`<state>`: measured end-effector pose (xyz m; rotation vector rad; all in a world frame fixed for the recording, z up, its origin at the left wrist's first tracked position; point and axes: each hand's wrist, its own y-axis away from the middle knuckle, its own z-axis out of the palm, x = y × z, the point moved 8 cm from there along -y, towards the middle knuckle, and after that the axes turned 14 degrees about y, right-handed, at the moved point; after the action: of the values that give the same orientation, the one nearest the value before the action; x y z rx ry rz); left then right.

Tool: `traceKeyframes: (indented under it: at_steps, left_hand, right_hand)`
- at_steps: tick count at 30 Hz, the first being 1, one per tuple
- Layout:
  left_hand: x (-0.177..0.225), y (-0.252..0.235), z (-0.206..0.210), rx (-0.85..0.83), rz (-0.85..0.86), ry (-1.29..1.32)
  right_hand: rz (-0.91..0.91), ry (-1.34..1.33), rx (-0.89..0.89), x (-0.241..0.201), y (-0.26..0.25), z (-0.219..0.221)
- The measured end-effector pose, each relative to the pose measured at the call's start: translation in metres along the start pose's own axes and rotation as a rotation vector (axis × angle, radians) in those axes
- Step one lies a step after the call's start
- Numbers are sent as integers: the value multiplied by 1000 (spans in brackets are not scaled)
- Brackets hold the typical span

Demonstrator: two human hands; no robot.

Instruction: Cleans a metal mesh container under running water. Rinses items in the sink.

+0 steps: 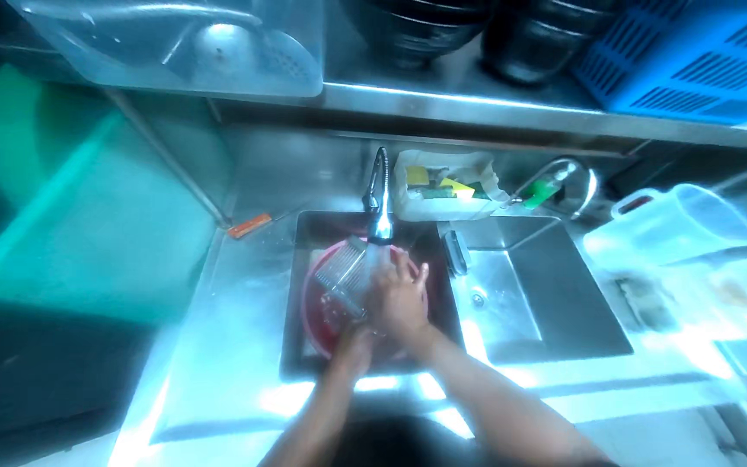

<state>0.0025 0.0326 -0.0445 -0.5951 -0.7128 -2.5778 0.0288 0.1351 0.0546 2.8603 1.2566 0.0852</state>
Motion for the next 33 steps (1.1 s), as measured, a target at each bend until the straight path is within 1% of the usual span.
traceKeyframes:
  at_steps: [2, 3, 9, 11, 13, 15, 18, 22, 24, 26, 28, 29, 30, 32, 33]
  left_hand:
    - [-5, 2, -2, -29, -16, -6]
    - [-6, 2, -2, -37, -23, -12]
    - [-8, 7, -3, -61, -38, 3]
    - [-10, 7, -3, -60, -41, -11]
    - [-11, 7, 0, -66, -37, -38]
    - [-13, 7, 1, -44, -24, -87]
    - [-23, 11, -1, -3, -3, -241]
    - [-30, 10, 8, -37, -24, -341]
    - [-27, 10, 9, -83, -68, -249]
    - [-20, 9, 10, -150, -135, -48]
    - [-10, 7, 5, -229, -176, 176]
    - [-4, 5, 0, -229, -170, 261]
    - [2, 1, -6, -181, -136, 317]
    - [13, -10, -15, -75, -62, 360]
    - [17, -17, -18, -71, -43, 398]
  right_hand:
    - [-62, 29, -171, -8, -2, 0]
    - [-79, 34, -211, -9, -3, 0]
    - [-97, -9, -255, -9, 1, -4]
    - [-85, -81, -236, -6, 8, -7]
    - [-72, -186, -153, 0, 17, -8]
    - [-97, -240, -62, 2, 29, -7]
    - [-115, -221, -59, -2, 40, 0]
    - [-55, -210, -15, 4, 38, 3]
    - [-43, -204, -30, 6, 39, 4]
    - [-33, -212, -38, 7, 39, 4]
    - [-25, -224, -11, 9, 42, 3]
    - [-24, -229, -3, 9, 43, 3]
    - [-26, -227, 2, 10, 45, 3]
    - [-30, -223, 5, 10, 49, 4]
    - [-36, -224, 19, 9, 51, 5]
